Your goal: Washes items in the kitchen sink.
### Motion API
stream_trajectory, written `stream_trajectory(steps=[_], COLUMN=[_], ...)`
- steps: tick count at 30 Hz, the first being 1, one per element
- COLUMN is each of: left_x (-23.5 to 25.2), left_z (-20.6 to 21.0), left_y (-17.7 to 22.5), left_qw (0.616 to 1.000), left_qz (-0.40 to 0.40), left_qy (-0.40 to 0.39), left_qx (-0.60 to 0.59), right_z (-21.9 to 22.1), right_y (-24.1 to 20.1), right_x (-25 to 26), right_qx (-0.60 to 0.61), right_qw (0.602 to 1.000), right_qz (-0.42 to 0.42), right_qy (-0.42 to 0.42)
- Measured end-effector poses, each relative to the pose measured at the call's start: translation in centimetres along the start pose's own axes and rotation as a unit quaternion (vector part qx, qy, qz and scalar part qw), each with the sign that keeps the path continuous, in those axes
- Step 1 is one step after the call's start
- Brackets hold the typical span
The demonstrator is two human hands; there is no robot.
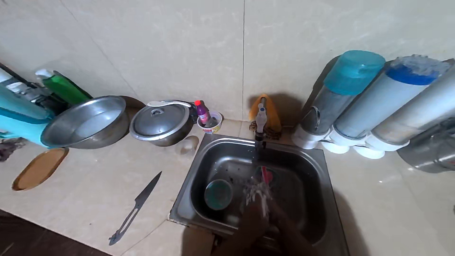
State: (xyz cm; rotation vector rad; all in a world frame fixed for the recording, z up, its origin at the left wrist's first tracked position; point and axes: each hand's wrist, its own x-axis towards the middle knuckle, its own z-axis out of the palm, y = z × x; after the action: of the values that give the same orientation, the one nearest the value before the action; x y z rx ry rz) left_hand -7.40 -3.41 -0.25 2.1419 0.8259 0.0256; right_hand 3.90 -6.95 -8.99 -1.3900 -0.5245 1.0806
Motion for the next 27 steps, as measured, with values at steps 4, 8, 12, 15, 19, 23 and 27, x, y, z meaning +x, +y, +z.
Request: stream_trajectory(steps=[4, 8, 12, 15, 19, 23, 27], left_x=[0.7, 0.9, 1.7, 4.1, 3.2, 6.4, 7.6], left_z=[-1.5, -1.7, -0.4, -0.2, -0.6, -1.4, -3.9], left_y=[-0.7, 0.4, -0.9, -1.6, 1.0, 0.4, 1.4], left_qw=[0.998, 0.996, 0.939, 0.936, 0.998, 0.995, 0.968], left_qz=[-0.012, -0.033, -0.043, 0.042, 0.060, 0.039, -0.033], left_qy=[-0.050, 0.037, 0.128, 0.228, -0.005, 0.023, -0.032], left_qx=[0.045, -0.072, -0.316, -0.264, 0.004, 0.087, 0.245], right_z=[1.0, 1.6, -0.3, 0.4, 0.1, 0.4, 0.9], right_y=[-3.4, -3.5, -1.8, -2.4, -0.8, -1.4, -2.3], right_x=[-1.9, -1.4, -1.2, -1.5, -1.6, -0.9, -1.8], right_qx=[-0.037, 0.149, 0.126, 0.131, 0.287, 0.360, 0.258], right_qw=[0.996, 0.985, 0.991, 0.991, 0.958, 0.933, 0.958], right_qz=[0.073, 0.074, -0.053, 0.001, 0.002, 0.012, 0.040], right_qy=[0.023, 0.037, -0.004, 0.004, -0.014, -0.007, -0.115])
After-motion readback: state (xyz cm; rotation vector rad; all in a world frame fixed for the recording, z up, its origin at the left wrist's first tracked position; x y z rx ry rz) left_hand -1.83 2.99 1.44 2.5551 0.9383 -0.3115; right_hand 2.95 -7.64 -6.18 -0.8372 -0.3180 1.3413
